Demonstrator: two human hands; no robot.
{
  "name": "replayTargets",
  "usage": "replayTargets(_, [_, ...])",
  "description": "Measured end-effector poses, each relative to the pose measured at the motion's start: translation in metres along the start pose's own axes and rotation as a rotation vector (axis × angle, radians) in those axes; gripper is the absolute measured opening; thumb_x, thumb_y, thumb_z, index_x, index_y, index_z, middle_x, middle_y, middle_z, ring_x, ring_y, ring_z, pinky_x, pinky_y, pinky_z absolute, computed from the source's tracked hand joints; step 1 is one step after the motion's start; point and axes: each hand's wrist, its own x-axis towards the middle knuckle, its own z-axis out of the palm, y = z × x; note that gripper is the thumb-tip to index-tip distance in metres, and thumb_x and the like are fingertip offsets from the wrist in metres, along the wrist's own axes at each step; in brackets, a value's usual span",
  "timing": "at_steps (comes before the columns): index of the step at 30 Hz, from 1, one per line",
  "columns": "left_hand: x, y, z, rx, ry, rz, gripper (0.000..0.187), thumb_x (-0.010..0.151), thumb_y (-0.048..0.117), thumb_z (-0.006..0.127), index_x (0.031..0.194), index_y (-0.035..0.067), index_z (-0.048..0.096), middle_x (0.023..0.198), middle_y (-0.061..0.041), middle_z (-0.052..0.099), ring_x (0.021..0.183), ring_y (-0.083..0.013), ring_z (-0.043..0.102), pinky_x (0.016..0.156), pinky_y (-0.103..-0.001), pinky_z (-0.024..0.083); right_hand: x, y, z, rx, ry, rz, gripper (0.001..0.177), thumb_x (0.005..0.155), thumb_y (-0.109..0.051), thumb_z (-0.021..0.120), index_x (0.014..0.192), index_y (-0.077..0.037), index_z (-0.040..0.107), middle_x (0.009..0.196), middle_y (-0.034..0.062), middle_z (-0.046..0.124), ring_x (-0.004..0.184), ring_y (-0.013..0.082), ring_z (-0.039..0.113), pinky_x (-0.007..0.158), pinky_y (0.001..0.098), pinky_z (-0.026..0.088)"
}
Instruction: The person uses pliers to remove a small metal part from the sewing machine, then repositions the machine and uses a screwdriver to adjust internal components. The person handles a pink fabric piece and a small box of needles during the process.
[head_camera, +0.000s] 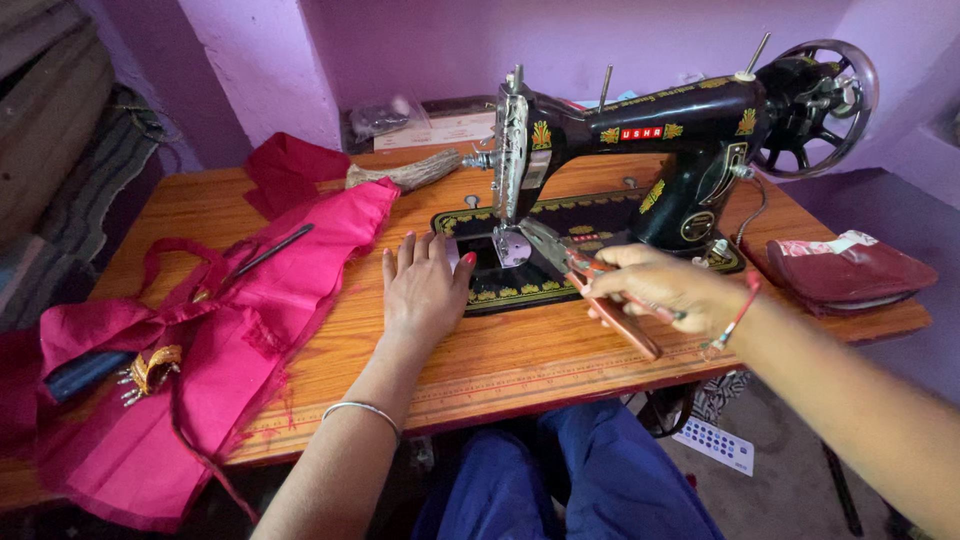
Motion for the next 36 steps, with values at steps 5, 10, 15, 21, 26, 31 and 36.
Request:
replayTargets(5, [0.001,-0.002,0.003,-0.001,0.031,0.019,0.068,0.1,0.051,0.046,0.146,0.001,0.047,0.154,-0.018,0.045,0.148,-0.0388,0.03,0.119,-0.059,0.018,0.004,-0.019,-0.029,-0.192,-0.12,0.031,0.028,0.089,-0.018,0.07,0.111,-0.001,0.068,0.094,0.0098,0.071,0.085,0.0143,0.065,0.07,0.0279,0.045])
replayTargets(10, [0.003,-0.003,0.004,0.002,0.015,0.001,0.068,0.1,0.051,0.045,0.146,0.001,0.046,0.154,-0.018,0.045,0.149,-0.0385,0.03,0.12,-0.059,0.017,0.015,-0.035,-0.054,-0.356,-0.136,-0.03,0.039,0.08,-0.017,0.076,0.115,-0.001,0.074,0.1,0.0052,0.074,0.093,0.0108,0.069,0.083,0.0247,0.052])
replayTargets(15, [0.002,-0.003,0.003,-0.008,0.022,0.01,0.068,0.101,0.051,0.045,0.146,0.001,0.046,0.154,-0.018,0.046,0.149,-0.0384,0.03,0.12,-0.059,0.017,0.024,-0.045,-0.078,-0.521,-0.179,-0.101,0.043,0.076,-0.02,0.082,0.114,0.0,0.079,0.101,0.0074,0.08,0.091,0.0106,0.072,0.084,0.0257,0.054])
replayTargets(21, [0.003,-0.001,0.003,-0.009,0.014,-0.006,0.069,0.1,0.051,0.045,0.148,0.002,0.044,0.154,-0.017,0.045,0.148,-0.038,0.029,0.119,-0.06,0.017,0.041,-0.051,-0.085,-0.515,-0.193,-0.058,0.044,0.074,-0.018,0.084,0.114,-0.001,0.081,0.098,0.0085,0.08,0.084,0.0124,0.071,0.076,0.0268,0.054])
replayTargets(26, [0.004,0.0,0.002,0.004,0.006,-0.016,0.068,0.099,0.051,0.047,0.147,0.002,0.045,0.154,-0.016,0.045,0.148,-0.0373,0.03,0.119,-0.06,0.018,0.045,-0.051,-0.088,-0.575,-0.217,-0.104,0.045,0.072,-0.019,0.086,0.11,0.004,0.078,0.091,0.0072,0.077,0.081,0.0139,0.069,0.072,0.0279,0.054])
replayTargets(31, [0.003,0.0,0.002,0.01,0.016,0.0,0.067,0.1,0.05,0.047,0.146,0.002,0.046,0.153,-0.017,0.047,0.148,-0.0379,0.031,0.119,-0.06,0.019,0.058,-0.046,-0.081,-0.694,-0.231,-0.2,0.067,0.062,-0.016,0.087,0.123,-0.011,0.063,0.094,-0.0035,0.068,0.083,0.0135,0.067,0.073,0.0282,0.056])
replayTargets(36, [0.003,0.002,0.001,0.016,0.019,-0.012,0.066,0.099,0.05,0.048,0.145,0.003,0.047,0.152,-0.017,0.047,0.147,-0.0384,0.032,0.118,-0.061,0.02,0.07,-0.038,-0.068,-0.876,-0.282,-0.193,0.051,0.062,-0.011,0.084,0.112,-0.005,0.074,0.082,0.0076,0.069,0.078,0.0208,0.065,0.072,0.0346,0.053])
